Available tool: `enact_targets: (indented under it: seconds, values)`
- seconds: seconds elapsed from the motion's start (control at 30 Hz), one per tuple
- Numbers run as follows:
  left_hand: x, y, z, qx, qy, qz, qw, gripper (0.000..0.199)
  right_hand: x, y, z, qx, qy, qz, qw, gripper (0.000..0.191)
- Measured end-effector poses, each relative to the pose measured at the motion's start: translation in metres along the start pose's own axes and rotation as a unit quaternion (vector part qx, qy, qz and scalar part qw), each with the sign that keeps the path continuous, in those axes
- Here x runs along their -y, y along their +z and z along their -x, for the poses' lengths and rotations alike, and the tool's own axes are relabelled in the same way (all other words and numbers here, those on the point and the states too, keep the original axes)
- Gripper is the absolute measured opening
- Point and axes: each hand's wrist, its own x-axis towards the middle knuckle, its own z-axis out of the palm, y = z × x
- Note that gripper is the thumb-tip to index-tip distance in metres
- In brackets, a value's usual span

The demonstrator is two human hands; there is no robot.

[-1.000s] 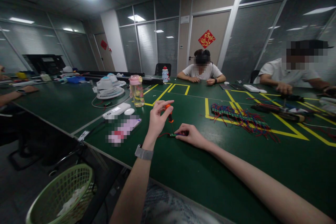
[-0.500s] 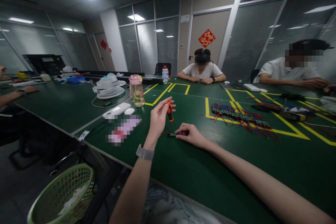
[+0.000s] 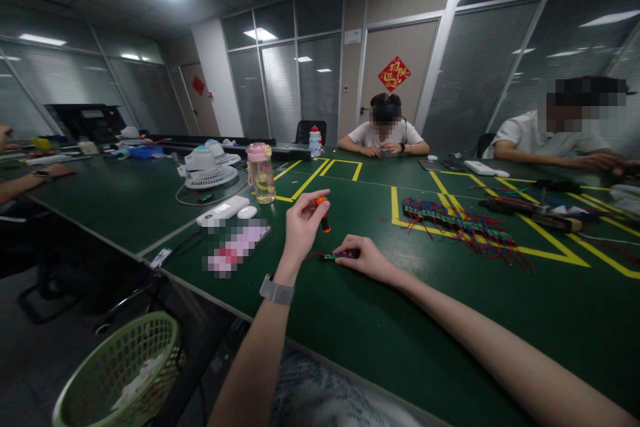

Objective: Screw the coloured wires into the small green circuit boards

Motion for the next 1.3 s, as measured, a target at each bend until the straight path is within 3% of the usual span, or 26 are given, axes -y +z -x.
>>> enact_targets:
  seconds: [0.1, 0.23, 0.43, 0.57, 0.73, 0.9, 1.07, 1.23, 1.3]
  values:
    - [-0.0018, -0.0006, -0.0004, -0.009, 0.026, -0.042, 0.999, 0.023, -0.0003, 0.0004, -0.0003, -0.002, -0.003, -0.004, 1.0, 0.016]
    - [-0.0031, 0.0011, 0.0006, 0.048, -0.008, 0.036, 0.998, 0.031, 0.0016, -0.0002, -0.0005, -0.001, 0.002, -0.003, 1.0, 0.016]
    - [-0.0042, -0.0005, 0.0011, 0.016, 0.028, -0.035, 0.999, 0.024, 0.0035, -0.0012, -0.0007, -0.001, 0.001, 0.002, 1.0, 0.016]
    - [-0.0024, -0.0002, 0.0006, 0.054, -0.002, 0.035, 0.998, 0.033, 0.0018, -0.0008, -0.0005, -0.001, -0.003, 0.007, 1.0, 0.016]
    - [-0.0022, 0.0, 0.0, 0.007, 0.032, -0.045, 0.998, 0.024, 0.0013, -0.0006, -0.0001, 0.001, -0.001, 0.008, 1.0, 0.017]
    - [-0.0027, 0.0025, 0.0009, 0.04, -0.017, 0.047, 0.998, 0.034, 0.0036, -0.0016, -0.0002, 0.005, 0.003, 0.012, 1.0, 0.016]
    - [-0.0014, 0.0015, 0.0002, -0.007, 0.021, 0.007, 1.0, 0.026, 0.0031, -0.0011, -0.0004, 0.003, 0.002, 0.011, 1.0, 0.016]
    - [-0.0025, -0.0006, 0.0, 0.058, -0.026, 0.077, 0.995, 0.031, 0.0032, -0.0013, 0.0001, 0.001, 0.003, 0.007, 1.0, 0.017]
    - [-0.003, -0.001, 0.0001, 0.043, -0.023, 0.051, 0.998, 0.03, 0.0031, -0.0014, 0.0003, 0.002, 0.003, 0.007, 1.0, 0.017]
